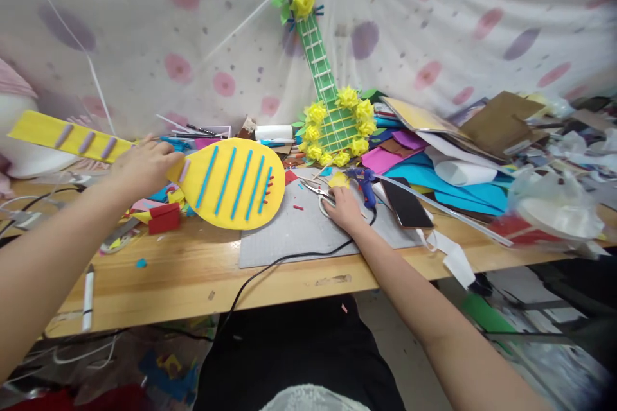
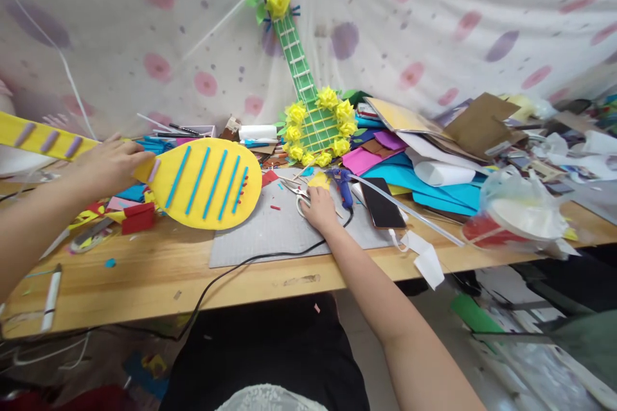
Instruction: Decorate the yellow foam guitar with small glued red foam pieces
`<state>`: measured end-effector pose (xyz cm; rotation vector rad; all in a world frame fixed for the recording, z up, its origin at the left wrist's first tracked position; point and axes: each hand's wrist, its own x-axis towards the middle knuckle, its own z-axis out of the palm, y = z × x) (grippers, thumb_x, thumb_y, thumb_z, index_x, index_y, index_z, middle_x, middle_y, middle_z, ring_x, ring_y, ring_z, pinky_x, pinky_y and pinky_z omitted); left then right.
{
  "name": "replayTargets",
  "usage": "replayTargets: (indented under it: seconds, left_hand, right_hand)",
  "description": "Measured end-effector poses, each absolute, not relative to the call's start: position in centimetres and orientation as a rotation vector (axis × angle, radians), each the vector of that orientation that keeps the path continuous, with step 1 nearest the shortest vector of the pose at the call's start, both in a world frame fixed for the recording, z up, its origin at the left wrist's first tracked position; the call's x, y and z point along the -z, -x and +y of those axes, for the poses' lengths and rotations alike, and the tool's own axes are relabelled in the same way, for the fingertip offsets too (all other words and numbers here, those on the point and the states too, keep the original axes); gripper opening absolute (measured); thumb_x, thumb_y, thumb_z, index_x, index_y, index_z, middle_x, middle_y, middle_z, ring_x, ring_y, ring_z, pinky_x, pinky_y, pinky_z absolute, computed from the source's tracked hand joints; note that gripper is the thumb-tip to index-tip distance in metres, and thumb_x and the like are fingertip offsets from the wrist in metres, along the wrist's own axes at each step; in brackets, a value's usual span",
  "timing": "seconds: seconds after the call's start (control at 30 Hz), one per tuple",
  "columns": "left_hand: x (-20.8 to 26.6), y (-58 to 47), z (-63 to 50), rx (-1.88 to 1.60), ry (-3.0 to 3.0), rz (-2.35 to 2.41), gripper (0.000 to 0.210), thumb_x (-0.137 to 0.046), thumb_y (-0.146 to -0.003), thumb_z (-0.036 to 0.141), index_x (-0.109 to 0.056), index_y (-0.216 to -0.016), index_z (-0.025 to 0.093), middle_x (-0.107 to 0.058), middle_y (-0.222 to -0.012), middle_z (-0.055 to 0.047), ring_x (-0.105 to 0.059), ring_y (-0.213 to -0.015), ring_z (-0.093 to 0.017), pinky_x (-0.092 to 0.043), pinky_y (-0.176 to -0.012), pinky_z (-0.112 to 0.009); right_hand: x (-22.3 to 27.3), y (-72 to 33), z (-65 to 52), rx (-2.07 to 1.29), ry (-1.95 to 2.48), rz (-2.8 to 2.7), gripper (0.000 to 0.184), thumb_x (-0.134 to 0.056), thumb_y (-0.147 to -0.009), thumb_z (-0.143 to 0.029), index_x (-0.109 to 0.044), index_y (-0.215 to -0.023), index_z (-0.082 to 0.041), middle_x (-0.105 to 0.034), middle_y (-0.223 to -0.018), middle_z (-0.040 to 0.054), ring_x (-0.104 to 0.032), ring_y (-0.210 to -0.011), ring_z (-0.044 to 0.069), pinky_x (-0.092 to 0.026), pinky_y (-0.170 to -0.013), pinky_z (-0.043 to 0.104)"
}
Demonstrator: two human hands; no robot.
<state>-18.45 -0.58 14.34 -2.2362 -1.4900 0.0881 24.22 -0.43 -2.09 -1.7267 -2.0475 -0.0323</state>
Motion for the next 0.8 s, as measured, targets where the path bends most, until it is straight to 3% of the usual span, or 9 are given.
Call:
replayTargets:
  seconds: [0.27,0.53,0.8]
  left_hand:
    - [-13.6,17.6,-1.2,0.156,2.101,-1.422,0.038,-0.033,-0.079,0.017,-0.055,-0.11,0.015,-0.054,-0.115,-0.011,-0.044,-0.119,-0.024,-0.019,-0.111,-0.044]
    - [-13.3,17.7,-0.4,0.158,2.094,-1.426,0.046,-0.029,-0.078,0.013,-0.048,-0.117,-0.003,-0.054,-0.117,-0.023,-0.048,-0.118,-0.027,-0.023,-0.109,-0.044]
    - [-13.4,15.8,1.8,0.56,2.225,-1.372,0.045,-0.03,-0.087,0.03,-0.046,-0.121,0.006,-0.049,-0.13,-0.018,-0.039,-0.127,-0.025,-0.017,-0.109,-0.052]
  right_hand:
    - [2.1,-24.2,-0.4,0.0,1.723,-2.036,0.025,-0.052,-0.079,-0.031,-0.055,-0.097,-0.014,-0.059,-0.097,0.0133,-0.051,-0.096,0.025,-0.038,-0.083,0.033]
    - [1.0,-23.9,-0.3,-0.023,1.627,-1.914,0.022,-0.052,-0.08,-0.031,-0.061,-0.091,-0.015,-0.062,-0.098,0.0135,-0.051,-0.1,0.026,-0.036,-0.091,0.038]
    - [-4.7,-18.7,2.9,-1.177,1.119,-1.459,0.037,-0.05,-0.081,-0.041,-0.054,-0.111,-0.02,-0.056,-0.123,0.008,-0.056,-0.1,0.015,-0.046,-0.083,0.03]
